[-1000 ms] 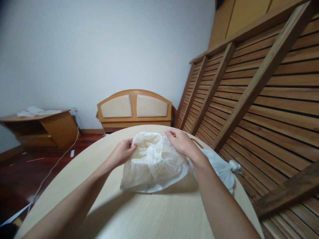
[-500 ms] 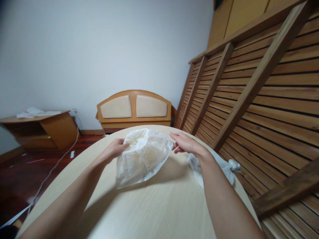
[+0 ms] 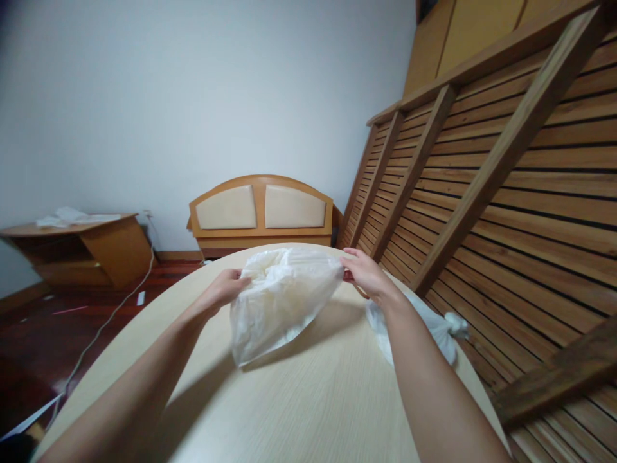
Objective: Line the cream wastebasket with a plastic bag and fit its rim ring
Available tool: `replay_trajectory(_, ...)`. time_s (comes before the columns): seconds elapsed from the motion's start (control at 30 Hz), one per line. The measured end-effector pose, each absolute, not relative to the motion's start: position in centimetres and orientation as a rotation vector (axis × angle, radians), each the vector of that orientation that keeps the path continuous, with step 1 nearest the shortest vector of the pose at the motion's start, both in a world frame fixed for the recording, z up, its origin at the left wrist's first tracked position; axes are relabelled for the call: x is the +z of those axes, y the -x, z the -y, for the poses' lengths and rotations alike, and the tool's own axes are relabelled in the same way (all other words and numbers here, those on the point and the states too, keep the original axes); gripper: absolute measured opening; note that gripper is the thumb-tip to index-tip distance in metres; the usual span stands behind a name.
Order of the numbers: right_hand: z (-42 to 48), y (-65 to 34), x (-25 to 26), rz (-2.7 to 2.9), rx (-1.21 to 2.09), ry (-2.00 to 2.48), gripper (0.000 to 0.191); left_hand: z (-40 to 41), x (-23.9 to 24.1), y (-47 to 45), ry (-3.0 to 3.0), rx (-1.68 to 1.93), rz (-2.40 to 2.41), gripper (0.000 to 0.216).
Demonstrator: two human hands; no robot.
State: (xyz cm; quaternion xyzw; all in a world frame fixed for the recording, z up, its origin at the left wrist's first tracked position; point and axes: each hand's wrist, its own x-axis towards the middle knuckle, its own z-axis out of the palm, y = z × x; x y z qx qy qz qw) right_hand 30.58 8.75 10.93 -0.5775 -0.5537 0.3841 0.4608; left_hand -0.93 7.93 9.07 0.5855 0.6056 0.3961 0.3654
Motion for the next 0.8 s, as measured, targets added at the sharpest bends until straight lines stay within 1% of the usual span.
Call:
replay_trajectory(0.13,-10.3,-31.3,9.1,1.366,0.73,1.545,0.047,-8.1,8.9,0.8,-1.511,1.019,-1.561,0.021)
replay_trajectory(0.23,-10.8,-31.4,8.3,1.428,0.581,1.596,0.04,-8.2,8.8,0.7,-1.521,1.028,-1.577,0.022)
replay_trajectory(0.37,-9.5,-29.8,9.9,1.524,0.38,1.543,0.026,-8.0,8.9,0.4,-1.573,1.05,-1.574,0.025)
replay_trajectory(0.43,-8.0,-28.6,11.4,1.687,0.328,1.4,0.025,-7.7,9.1,0.2,-1.61,1.064,-1.561,0.028)
replay_trajectory(0.5,-6.4,-27.5,12.7,1.904,0.383,1.219,0.029,-7.5,9.2,0.0,-1.642,1.072,-1.552,0.032)
replay_trajectory(0.57,-5.3,-26.7,13.5,2.033,0.429,1.15,0.03,-7.3,9.3,-0.2,-1.668,1.077,-1.548,0.034)
replay_trajectory(0.7,-5.2,-26.7,13.1,2.14,0.485,1.135,0.033,-7.1,9.3,-0.6,-1.721,1.088,-1.529,0.035)
replay_trajectory(0.8,-6.2,-27.9,12.1,2.147,0.474,1.205,0.027,-7.1,9.2,-0.9,-1.764,1.097,-1.5,0.034)
